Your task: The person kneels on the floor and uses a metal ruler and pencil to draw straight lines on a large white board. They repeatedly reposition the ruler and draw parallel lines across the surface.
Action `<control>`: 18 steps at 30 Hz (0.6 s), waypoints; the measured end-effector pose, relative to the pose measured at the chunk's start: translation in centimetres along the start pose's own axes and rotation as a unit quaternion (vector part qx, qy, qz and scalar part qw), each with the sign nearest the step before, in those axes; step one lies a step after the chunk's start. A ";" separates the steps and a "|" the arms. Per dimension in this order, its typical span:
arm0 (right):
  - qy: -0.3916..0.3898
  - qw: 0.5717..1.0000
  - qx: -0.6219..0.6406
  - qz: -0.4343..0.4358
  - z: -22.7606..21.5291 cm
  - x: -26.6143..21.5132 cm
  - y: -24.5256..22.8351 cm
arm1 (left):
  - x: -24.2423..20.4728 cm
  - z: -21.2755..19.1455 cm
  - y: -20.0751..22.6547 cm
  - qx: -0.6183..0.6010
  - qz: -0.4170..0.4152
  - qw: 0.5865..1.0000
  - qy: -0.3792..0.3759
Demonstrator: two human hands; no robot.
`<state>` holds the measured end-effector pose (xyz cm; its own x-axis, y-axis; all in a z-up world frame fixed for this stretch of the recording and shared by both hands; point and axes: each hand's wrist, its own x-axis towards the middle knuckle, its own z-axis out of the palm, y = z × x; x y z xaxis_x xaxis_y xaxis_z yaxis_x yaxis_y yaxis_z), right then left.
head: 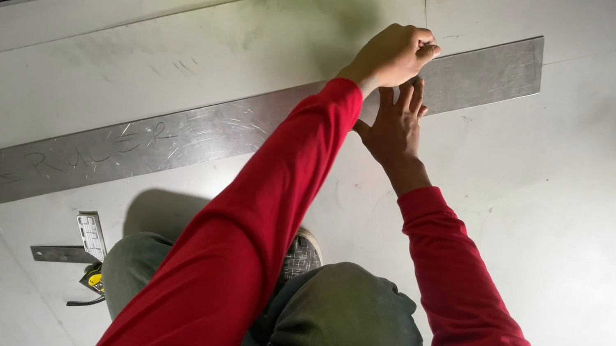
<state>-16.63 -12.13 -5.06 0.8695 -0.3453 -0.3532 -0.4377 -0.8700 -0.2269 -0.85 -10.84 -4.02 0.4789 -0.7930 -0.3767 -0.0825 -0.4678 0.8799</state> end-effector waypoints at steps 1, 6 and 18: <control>-0.001 1.000 0.001 0.000 0.0 0.0 0.1 | 0.3 0.5 -0.3 0.000 -0.001 1.000 -0.001; 0.002 1.000 -0.019 -0.006 0.0 0.1 0.2 | 0.9 1.6 -0.9 0.070 0.005 0.998 -0.004; 0.033 0.999 -0.017 -0.015 0.2 0.2 0.6 | -9.8 -6.6 -6.4 0.127 0.105 0.986 0.034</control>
<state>-16.73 -12.66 -5.49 0.8960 -0.3402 -0.2855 -0.4038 -0.8916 -0.2051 0.79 2.48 -4.09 0.4845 -0.8587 -0.1667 -0.3981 -0.3861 0.8321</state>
